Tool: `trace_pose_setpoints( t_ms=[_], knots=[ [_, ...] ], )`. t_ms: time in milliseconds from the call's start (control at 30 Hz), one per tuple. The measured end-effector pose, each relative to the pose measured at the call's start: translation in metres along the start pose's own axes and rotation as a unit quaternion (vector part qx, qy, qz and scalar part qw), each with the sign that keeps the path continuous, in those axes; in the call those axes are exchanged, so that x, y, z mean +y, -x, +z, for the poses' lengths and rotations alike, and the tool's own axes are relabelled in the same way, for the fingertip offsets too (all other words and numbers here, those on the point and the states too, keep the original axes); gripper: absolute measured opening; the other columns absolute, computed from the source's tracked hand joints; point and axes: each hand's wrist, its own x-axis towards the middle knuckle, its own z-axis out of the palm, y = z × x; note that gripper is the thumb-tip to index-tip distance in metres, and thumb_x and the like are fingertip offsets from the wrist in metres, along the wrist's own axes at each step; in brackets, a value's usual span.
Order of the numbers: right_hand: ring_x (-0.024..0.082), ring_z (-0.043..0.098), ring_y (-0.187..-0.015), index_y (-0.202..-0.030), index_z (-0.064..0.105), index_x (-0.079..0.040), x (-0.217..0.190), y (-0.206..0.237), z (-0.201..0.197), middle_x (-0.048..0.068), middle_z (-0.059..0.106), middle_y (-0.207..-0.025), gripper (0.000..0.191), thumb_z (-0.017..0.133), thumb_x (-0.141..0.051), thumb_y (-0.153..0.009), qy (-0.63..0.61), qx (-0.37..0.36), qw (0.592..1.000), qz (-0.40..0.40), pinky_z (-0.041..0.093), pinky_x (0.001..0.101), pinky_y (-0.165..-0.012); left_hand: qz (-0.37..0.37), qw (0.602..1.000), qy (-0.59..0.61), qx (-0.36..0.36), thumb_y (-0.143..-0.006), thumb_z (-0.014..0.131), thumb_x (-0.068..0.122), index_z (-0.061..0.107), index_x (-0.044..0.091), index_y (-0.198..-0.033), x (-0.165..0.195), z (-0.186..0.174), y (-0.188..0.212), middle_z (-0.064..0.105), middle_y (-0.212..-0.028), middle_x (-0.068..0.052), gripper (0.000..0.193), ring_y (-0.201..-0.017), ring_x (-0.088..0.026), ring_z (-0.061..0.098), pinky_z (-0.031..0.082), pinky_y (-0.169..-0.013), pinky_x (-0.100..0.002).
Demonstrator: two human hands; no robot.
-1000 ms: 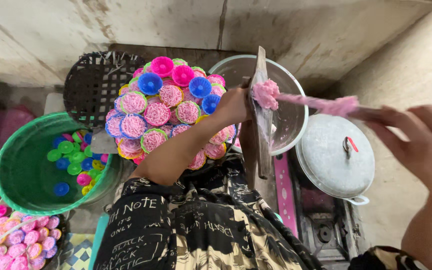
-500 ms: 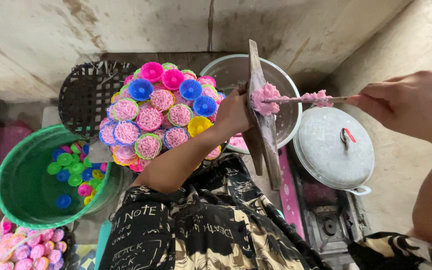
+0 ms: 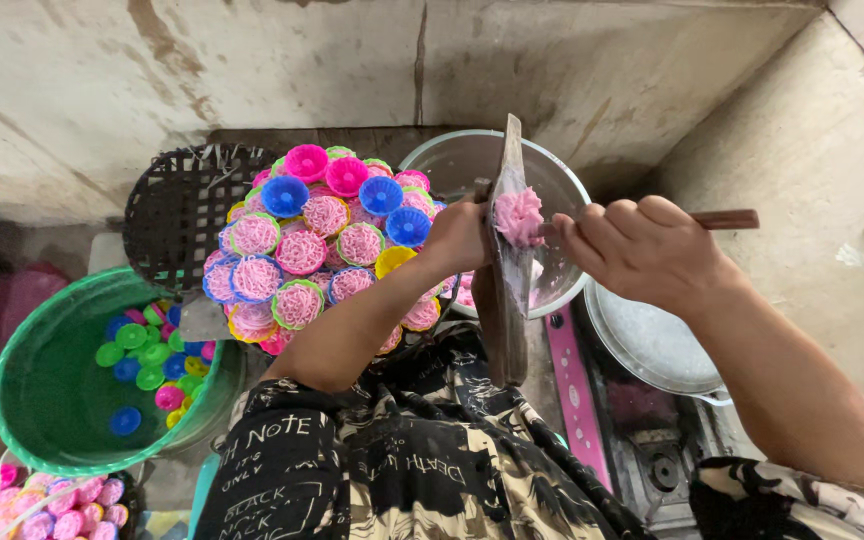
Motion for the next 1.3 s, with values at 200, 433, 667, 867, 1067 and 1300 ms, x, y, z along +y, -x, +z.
trace_pose_setpoints(
  t_ms=[200, 433, 667, 867, 1067, 1300],
  knots=[
    [0.009, 0.056, -0.07, -0.113, 0.071, -0.009, 0.022, 0.037, -0.029, -0.002, 0.066, -0.084, 0.027, 0.079, -0.028, -0.096, -0.162, 0.122, 0.933, 0.297, 0.041, 0.0259, -0.06, -0.038, 0.997, 0.037, 0.052, -0.081, 0.074, 0.039, 0.071, 0.012, -0.116, -0.056, -0.013, -0.029, 0.074, -0.11, -0.019, 0.044, -0.102, -0.039, 0.069, 0.056, -0.085, -0.046],
    [0.003, 0.059, -0.08, -0.111, 0.071, 0.0, -0.094, 0.037, 0.095, -0.002, 0.069, -0.089, 0.016, 0.071, -0.009, -0.099, -0.722, 0.167, 0.392, 0.545, 0.048, 0.0186, -0.072, 0.173, 0.975, 0.095, 0.097, -0.087, 0.07, 0.035, 0.072, 0.014, -0.119, -0.035, 0.018, -0.035, 0.075, -0.117, -0.016, 0.038, -0.107, -0.036, 0.071, 0.056, -0.092, -0.045],
    [0.0, 0.055, -0.077, -0.108, 0.073, 0.001, -0.091, 0.048, 0.079, -0.004, 0.067, -0.087, 0.017, 0.076, -0.011, -0.096, -0.672, 0.087, 0.515, 0.526, 0.044, 0.0177, -0.068, 0.071, 0.99, 0.065, 0.099, -0.079, 0.078, 0.029, 0.075, 0.011, -0.102, -0.04, 0.009, -0.032, 0.074, -0.105, -0.021, 0.029, -0.099, -0.043, 0.069, 0.057, -0.086, -0.049],
    [0.005, 0.055, -0.072, -0.111, 0.077, 0.0, -0.06, 0.053, 0.05, 0.002, 0.067, -0.08, 0.024, 0.087, -0.014, -0.094, -0.466, 0.08, 0.68, 0.56, 0.044, 0.0236, -0.065, 0.025, 0.997, 0.013, 0.075, -0.075, 0.076, 0.026, 0.075, 0.007, -0.095, -0.041, -0.005, -0.032, 0.073, -0.095, -0.024, 0.028, -0.091, -0.044, 0.069, 0.057, -0.079, -0.051],
    [0.015, 0.067, -0.072, -0.101, 0.075, 0.003, -0.091, 0.038, 0.072, 0.013, 0.072, -0.081, 0.027, 0.092, -0.009, -0.084, -0.323, 0.164, 0.807, 0.466, 0.053, 0.0281, -0.066, 0.055, 0.993, 0.014, 0.1, -0.075, 0.072, 0.022, 0.076, 0.007, -0.091, -0.044, 0.012, -0.042, 0.072, -0.089, -0.023, 0.023, -0.086, -0.046, 0.068, 0.057, -0.076, -0.053],
    [0.009, 0.067, -0.084, -0.109, 0.074, 0.001, -0.084, 0.039, 0.089, 0.009, 0.076, -0.097, 0.025, 0.086, -0.014, -0.093, -0.549, 0.189, 0.635, 0.51, 0.055, 0.0218, -0.078, 0.033, 0.995, 0.015, 0.097, -0.077, 0.075, 0.028, 0.075, 0.006, -0.086, -0.07, -0.002, -0.055, 0.071, -0.083, -0.024, 0.024, -0.082, -0.046, 0.069, 0.057, -0.072, -0.053]
  ],
)
